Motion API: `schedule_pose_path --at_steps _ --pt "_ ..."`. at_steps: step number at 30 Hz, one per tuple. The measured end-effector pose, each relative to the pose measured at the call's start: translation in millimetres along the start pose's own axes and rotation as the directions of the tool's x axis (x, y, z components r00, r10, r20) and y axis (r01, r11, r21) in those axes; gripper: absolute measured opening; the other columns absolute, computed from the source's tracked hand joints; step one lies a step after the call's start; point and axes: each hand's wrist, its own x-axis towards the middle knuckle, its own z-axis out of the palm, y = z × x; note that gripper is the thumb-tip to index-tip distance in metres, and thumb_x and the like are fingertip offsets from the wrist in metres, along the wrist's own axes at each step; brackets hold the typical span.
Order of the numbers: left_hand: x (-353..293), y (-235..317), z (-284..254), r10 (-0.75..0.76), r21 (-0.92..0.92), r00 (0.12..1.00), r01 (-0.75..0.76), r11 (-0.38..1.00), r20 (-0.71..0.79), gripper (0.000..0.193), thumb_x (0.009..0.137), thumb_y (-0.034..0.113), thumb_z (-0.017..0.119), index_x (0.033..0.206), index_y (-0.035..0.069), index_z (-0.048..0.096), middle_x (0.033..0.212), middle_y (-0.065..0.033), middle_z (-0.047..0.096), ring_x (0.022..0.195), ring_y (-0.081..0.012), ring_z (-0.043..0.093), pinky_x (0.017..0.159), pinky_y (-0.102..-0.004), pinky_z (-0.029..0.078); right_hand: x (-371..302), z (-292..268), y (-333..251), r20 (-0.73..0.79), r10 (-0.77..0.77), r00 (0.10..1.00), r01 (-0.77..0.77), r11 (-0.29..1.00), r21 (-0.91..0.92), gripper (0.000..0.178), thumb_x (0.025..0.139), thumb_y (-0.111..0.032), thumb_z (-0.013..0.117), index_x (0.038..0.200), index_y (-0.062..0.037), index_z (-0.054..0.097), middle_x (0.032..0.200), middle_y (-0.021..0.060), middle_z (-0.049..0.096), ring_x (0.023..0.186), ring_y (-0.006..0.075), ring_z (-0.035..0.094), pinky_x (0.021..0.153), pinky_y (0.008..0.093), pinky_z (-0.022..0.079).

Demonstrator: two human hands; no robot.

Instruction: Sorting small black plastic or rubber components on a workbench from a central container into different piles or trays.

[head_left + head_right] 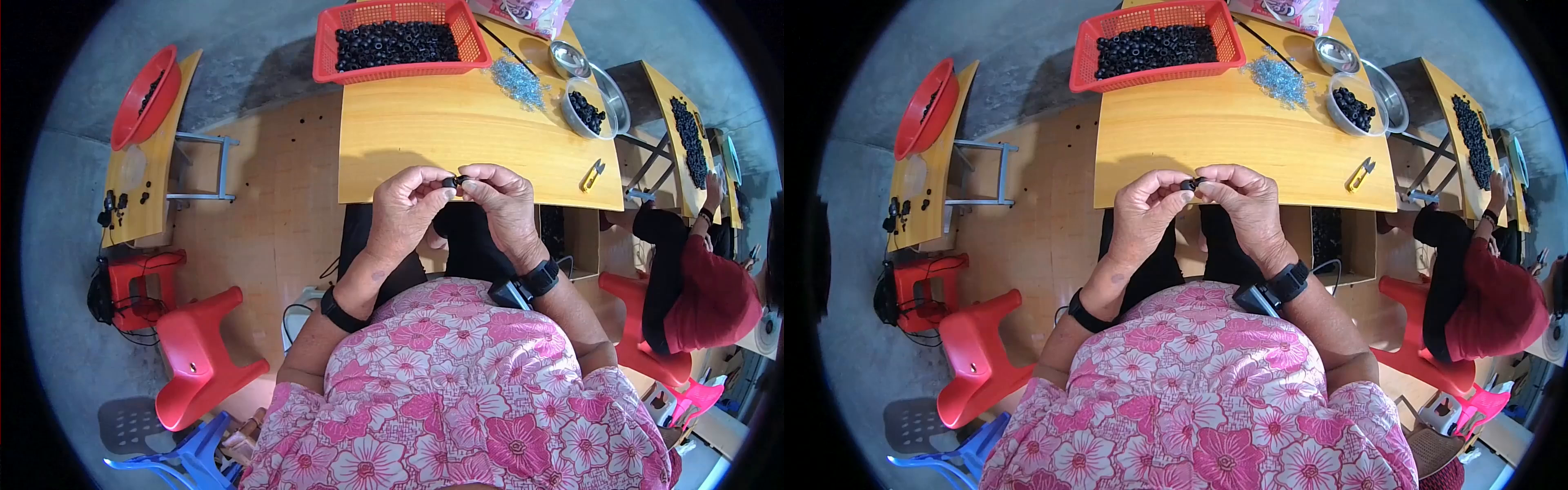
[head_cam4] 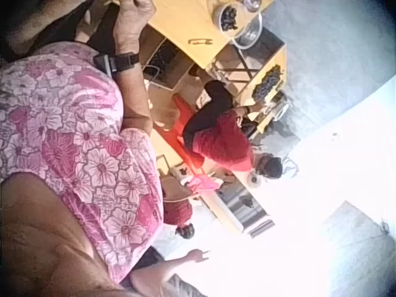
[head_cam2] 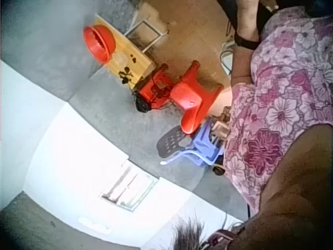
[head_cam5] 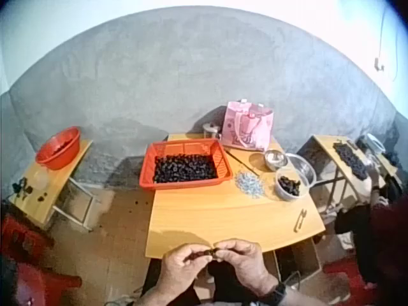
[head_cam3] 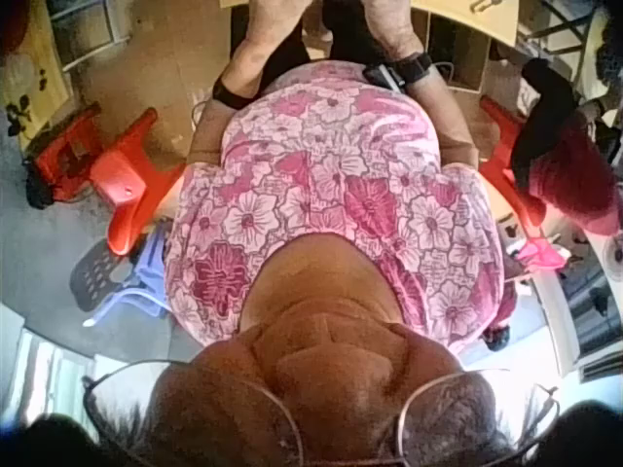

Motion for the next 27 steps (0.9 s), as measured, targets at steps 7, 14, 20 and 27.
schedule_pose_path --at_steps 7,14,20,27 --pt "-0.4 -1.3 -0.3 0.023 0.039 1.0 -0.023 0.999 -0.002 0.016 0.086 0.001 0.067 0.102 0.0 0.065 0.087 -0.0005 0.064 0.077 -0.005 0.058 0.069 -0.0189 0.049 -2.4 2.4 -4.1 0.008 -0.044 0.999 0.044 0.995 -0.087 0.016 0.085 0.001 0.066 0.101 0.0 0.069 0.09 0.0055 0.069 0.081 0.0105 0.064 0.074 0.0228 0.054" --pt "-0.3 1.7 -1.0 0.061 0.12 0.998 -0.059 0.991 -0.012 0.016 0.085 -0.001 0.067 0.1 0.0 0.065 0.084 -0.0006 0.063 0.075 -0.0053 0.058 0.068 -0.019 0.05 -3.5 5.1 -9.4 0.039 -0.135 0.99 0.14 0.945 -0.295 0.016 0.083 0.002 0.067 0.098 -0.0012 0.07 0.091 0.0035 0.066 0.083 0.0096 0.062 0.075 0.0223 0.052" --pt "-1.2 3.6 0.3 0.035 0.093 0.999 -0.034 0.995 -0.009 0.016 0.084 -0.002 0.067 0.1 0.0 0.065 0.084 -0.0006 0.063 0.075 -0.0058 0.058 0.067 -0.0195 0.05 -4.9 7.7 -13.5 0.039 -0.187 0.982 0.187 0.897 -0.4 0.016 0.081 0.004 0.067 0.096 -0.0017 0.071 0.088 0.0047 0.065 0.082 0.0108 0.062 0.074 0.0223 0.051" --pt "-2.6 4.2 0.2 0.04 0.119 0.999 -0.038 0.992 -0.014 0.015 0.085 -0.001 0.067 0.099 0.0 0.065 0.083 -0.0009 0.064 0.075 -0.0056 0.059 0.067 -0.0197 0.049 -6.9 9.7 -17.0 0.072 -0.259 0.963 0.261 0.839 -0.477 0.016 0.08 0.004 0.068 0.095 -0.002 0.071 0.087 0.0052 0.065 0.081 0.0123 0.062 0.073 0.0233 0.05"
